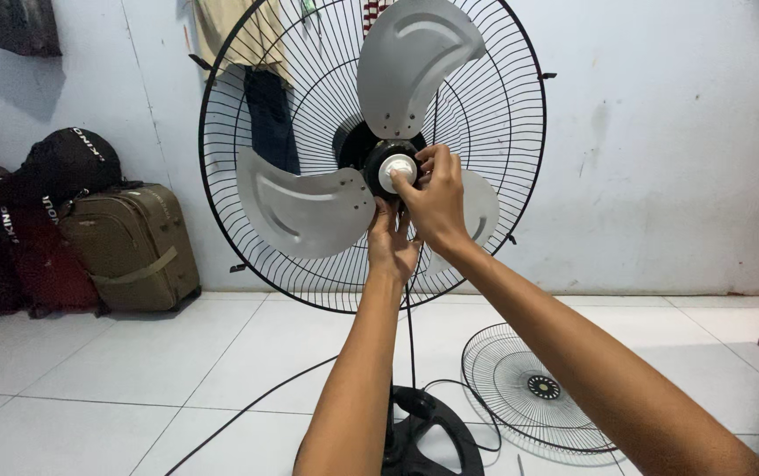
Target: The person wipes the plastic blades of a disassembled standing fan with a cloth, then fits the blade assembly onto the fan motor on the floor and tightens the center cap nut by hand. They then pick up the front grille cover from the floor.
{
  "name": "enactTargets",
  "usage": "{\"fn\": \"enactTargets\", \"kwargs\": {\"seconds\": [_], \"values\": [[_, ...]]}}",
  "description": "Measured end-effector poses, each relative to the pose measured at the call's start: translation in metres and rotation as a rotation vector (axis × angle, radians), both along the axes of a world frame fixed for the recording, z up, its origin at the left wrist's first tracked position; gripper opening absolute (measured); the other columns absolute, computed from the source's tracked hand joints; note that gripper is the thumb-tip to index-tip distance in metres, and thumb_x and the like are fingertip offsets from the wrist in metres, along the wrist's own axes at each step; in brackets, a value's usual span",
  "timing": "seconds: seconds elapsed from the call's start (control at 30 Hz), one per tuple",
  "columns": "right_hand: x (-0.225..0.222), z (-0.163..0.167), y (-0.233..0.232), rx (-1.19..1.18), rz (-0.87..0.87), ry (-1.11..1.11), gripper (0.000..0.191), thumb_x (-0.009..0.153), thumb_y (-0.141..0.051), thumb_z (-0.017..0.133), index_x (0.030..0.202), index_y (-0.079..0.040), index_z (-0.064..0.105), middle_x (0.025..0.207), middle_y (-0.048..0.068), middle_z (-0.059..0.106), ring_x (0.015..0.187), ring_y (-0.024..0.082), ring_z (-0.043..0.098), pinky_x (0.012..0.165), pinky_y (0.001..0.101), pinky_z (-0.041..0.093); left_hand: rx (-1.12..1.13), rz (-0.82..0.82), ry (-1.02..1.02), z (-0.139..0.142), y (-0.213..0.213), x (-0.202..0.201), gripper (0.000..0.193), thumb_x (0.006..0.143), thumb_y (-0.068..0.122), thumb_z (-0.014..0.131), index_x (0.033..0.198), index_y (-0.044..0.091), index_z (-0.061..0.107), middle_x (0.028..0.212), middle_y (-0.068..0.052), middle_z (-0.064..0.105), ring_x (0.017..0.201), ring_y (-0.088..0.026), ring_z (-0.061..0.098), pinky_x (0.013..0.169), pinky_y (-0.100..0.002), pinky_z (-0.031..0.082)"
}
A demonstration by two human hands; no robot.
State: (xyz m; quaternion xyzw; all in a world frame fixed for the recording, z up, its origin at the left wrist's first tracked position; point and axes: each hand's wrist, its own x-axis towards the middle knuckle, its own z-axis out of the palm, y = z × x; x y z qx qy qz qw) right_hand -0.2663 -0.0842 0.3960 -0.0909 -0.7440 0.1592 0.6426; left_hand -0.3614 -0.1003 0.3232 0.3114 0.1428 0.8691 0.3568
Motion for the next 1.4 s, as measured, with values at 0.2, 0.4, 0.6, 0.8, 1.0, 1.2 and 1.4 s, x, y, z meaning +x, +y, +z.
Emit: {"fn": "enactTargets", "kwargs": {"seconds": [0.2,0.4,0.6,0.8,1.0,1.2,1.4], "values": [[-0.004,0.006,-0.006,-0.048,-0.009,-0.032,0.043,0.084,-0.029,0.080,0.106,-0.001,0.056,0.102,0.012,0.053,0.089,0.022,0.058,0.075,0.0392,0.054,0.042,-0.028,-0.011,-0.002,0.002,-0.001,0.056,0.096,0.056,0.053,0.142,0.024,0.050,0.151,0.008,0.048,0.142,-0.019,0.038,0.115,-0.064,0.024],[-0.003,0.001,-0.004,0.181,-0.086,-0.079,0.035,0.082,-0.014,0.076,0.110,-0.001,0.061,0.112,0.013,0.056,0.102,0.030,0.059,0.087,0.0423,0.054,-0.021,0.045,0.088,-0.004,-0.003,0.004,0.066,0.092,0.061,0.052,0.148,0.028,0.040,0.157,0.005,0.040,0.148,-0.019,0.033,0.120,-0.060,0.030],[-0.001,-0.004,0.006,0.767,-0.260,-0.178,0.025,0.083,-0.005,0.073,0.108,-0.007,0.071,0.123,0.011,0.062,0.122,0.031,0.060,0.112,0.0455,0.046,-0.075,0.025,0.069,0.000,-0.008,-0.003,0.062,0.094,0.059,0.045,0.149,0.030,0.037,0.156,0.008,0.040,0.148,-0.017,0.035,0.119,-0.060,0.028],[0.013,-0.007,0.011,1.069,-0.278,-0.251,0.029,0.078,-0.009,0.074,0.107,-0.006,0.075,0.120,0.007,0.070,0.130,0.023,0.059,0.122,0.0464,0.039,0.119,-0.069,0.094,-0.008,0.000,-0.007,0.050,0.105,0.045,0.049,0.148,0.021,0.045,0.147,0.000,0.052,0.141,-0.018,0.046,0.119,-0.043,0.038],[0.010,-0.011,0.005,0.643,-0.232,-0.101,0.026,0.090,-0.012,0.074,0.112,-0.002,0.064,0.114,0.012,0.063,0.106,0.025,0.063,0.100,0.0461,0.049,0.055,-0.067,0.048,-0.003,-0.001,-0.010,0.055,0.099,0.053,0.050,0.143,0.020,0.050,0.145,0.002,0.054,0.139,-0.017,0.047,0.114,-0.049,0.038],[0.004,0.001,-0.002,0.155,-0.114,-0.051,0.037,0.092,-0.028,0.076,0.107,0.000,0.057,0.101,0.014,0.055,0.086,0.024,0.059,0.075,0.0419,0.053,-0.005,-0.004,-0.013,-0.002,0.001,-0.007,0.053,0.096,0.055,0.054,0.139,0.025,0.053,0.144,0.008,0.054,0.138,-0.015,0.045,0.111,-0.058,0.034],[0.009,0.007,-0.012,0.059,-0.155,-0.149,0.040,0.089,-0.036,0.077,0.100,-0.002,0.058,0.096,0.010,0.058,0.086,0.023,0.060,0.072,0.0415,0.052,0.008,0.008,-0.009,-0.006,0.003,-0.007,0.053,0.095,0.055,0.056,0.140,0.026,0.053,0.143,0.008,0.053,0.135,-0.015,0.044,0.109,-0.053,0.033]]}}
